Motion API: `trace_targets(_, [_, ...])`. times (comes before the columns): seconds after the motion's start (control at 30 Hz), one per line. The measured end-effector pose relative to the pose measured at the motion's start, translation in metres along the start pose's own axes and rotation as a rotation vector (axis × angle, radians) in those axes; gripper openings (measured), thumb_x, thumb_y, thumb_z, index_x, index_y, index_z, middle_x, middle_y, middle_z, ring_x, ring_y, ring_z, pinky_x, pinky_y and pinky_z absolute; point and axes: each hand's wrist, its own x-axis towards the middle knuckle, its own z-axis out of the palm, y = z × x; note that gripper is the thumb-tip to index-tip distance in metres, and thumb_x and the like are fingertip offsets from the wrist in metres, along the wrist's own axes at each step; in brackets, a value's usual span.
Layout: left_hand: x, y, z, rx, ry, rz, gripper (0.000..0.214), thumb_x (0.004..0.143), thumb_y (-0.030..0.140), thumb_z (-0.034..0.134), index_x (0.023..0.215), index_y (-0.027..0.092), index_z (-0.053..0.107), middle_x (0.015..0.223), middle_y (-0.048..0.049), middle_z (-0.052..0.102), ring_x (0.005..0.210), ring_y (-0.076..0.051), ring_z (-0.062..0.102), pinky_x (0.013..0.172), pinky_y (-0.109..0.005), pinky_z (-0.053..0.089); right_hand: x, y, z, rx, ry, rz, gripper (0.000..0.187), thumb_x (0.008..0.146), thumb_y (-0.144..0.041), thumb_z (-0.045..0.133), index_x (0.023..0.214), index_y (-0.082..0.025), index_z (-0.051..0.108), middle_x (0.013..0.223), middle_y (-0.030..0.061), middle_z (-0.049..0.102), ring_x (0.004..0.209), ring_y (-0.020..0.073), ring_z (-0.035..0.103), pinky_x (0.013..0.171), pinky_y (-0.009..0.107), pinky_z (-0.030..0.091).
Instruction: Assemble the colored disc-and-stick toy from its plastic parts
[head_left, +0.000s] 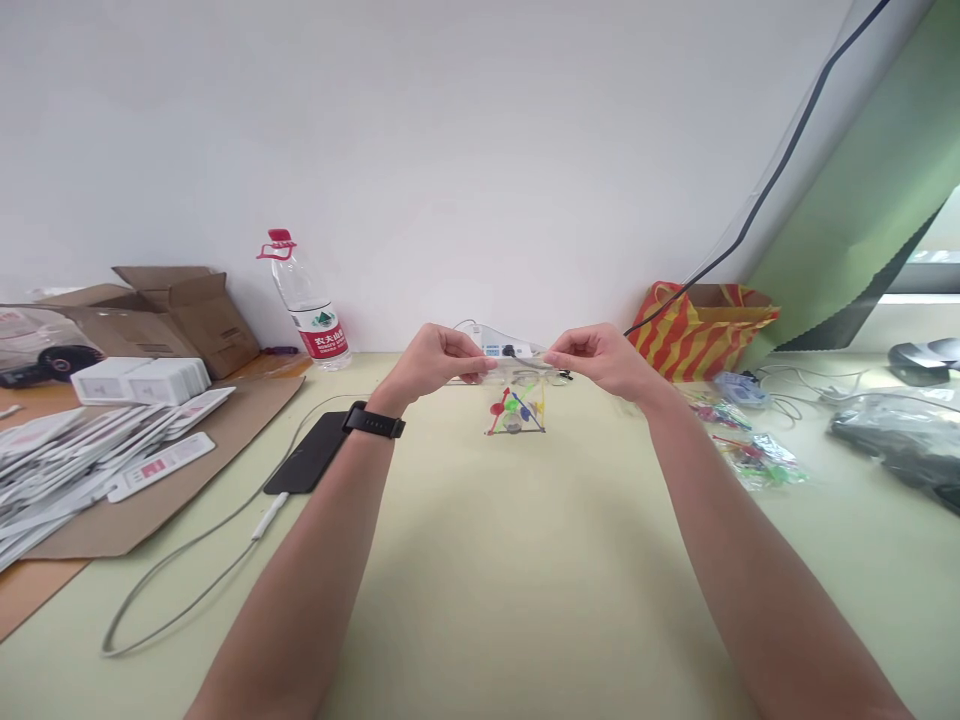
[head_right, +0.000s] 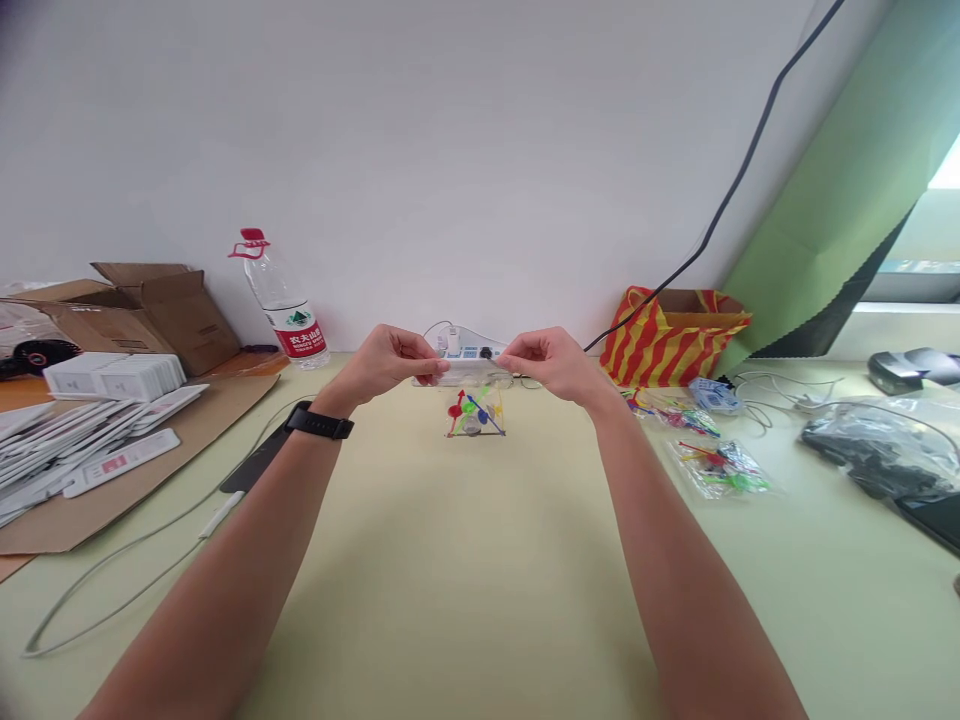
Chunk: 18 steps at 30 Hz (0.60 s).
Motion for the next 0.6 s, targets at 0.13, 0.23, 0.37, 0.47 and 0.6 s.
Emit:
trace_targets(0.13, [-0.001, 0.001, 0.000, -0.018, -0.006, 0.041, 0.037, 0.073, 0.048, 0.090, 0.076, 0.014, 0.074, 0.075, -0.0086, 0.077, 0.071, -0.018, 0.072, 0.064, -0.028, 0.056, -0.001, -0.001, -0.001, 0.042, 0.002, 0.003, 0.042, 0.080, -0.061, 0.080, 0.085, -0.019, 0.078, 0.081, 0.0060, 0.068, 0.077, 0.0200, 0.055, 0.067, 0.035, 0.042])
trace_targets(0.23, [-0.003, 0.007, 0.004, -0.108, -0.055, 0.074, 0.038, 0.078, 0.049, 0.087, 0.081, 0.015, 0.068, 0.088, -0.0108, 0.080, 0.087, -0.023, 0.077, 0.076, -0.032, 0.060, -0.001, -0.002, -0.002, 0.076, 0.021, 0.000, 0.043, 0.080, -0.062, 0.081, 0.083, -0.019, 0.076, 0.079, 0.0051, 0.066, 0.077, 0.0197, 0.055, 0.070, 0.035, 0.044])
trace_targets(0.37, [-0.004, 0.015, 0.011, -0.192, -0.139, 0.065, 0.041, 0.083, 0.052, 0.083, 0.085, 0.016, 0.063, 0.095, -0.0133, 0.081, 0.097, -0.027, 0.078, 0.088, -0.041, 0.061, -0.002, -0.001, -0.004, 0.148, -0.006, -0.011, 0.041, 0.081, -0.062, 0.080, 0.084, -0.021, 0.073, 0.082, 0.0037, 0.067, 0.082, 0.0194, 0.058, 0.080, 0.036, 0.048])
trace_targets(0.47, [-0.005, 0.019, 0.012, -0.177, -0.144, 0.040, 0.042, 0.081, 0.052, 0.084, 0.085, 0.017, 0.062, 0.097, -0.0134, 0.082, 0.096, -0.027, 0.079, 0.084, -0.038, 0.062, -0.002, 0.002, 0.000, 0.241, -0.042, 0.000, 0.040, 0.082, -0.061, 0.079, 0.087, -0.022, 0.072, 0.088, 0.0036, 0.070, 0.088, 0.0196, 0.062, 0.088, 0.038, 0.051])
trace_targets(0.6, [-0.006, 0.022, 0.011, -0.169, -0.135, 0.027, 0.042, 0.080, 0.052, 0.085, 0.082, 0.017, 0.062, 0.095, -0.0121, 0.082, 0.091, -0.025, 0.079, 0.079, -0.036, 0.062, 0.000, 0.007, 0.011, 0.320, -0.120, 0.053, 0.042, 0.081, -0.062, 0.080, 0.096, -0.023, 0.076, 0.097, 0.0056, 0.074, 0.095, 0.0217, 0.065, 0.091, 0.039, 0.052])
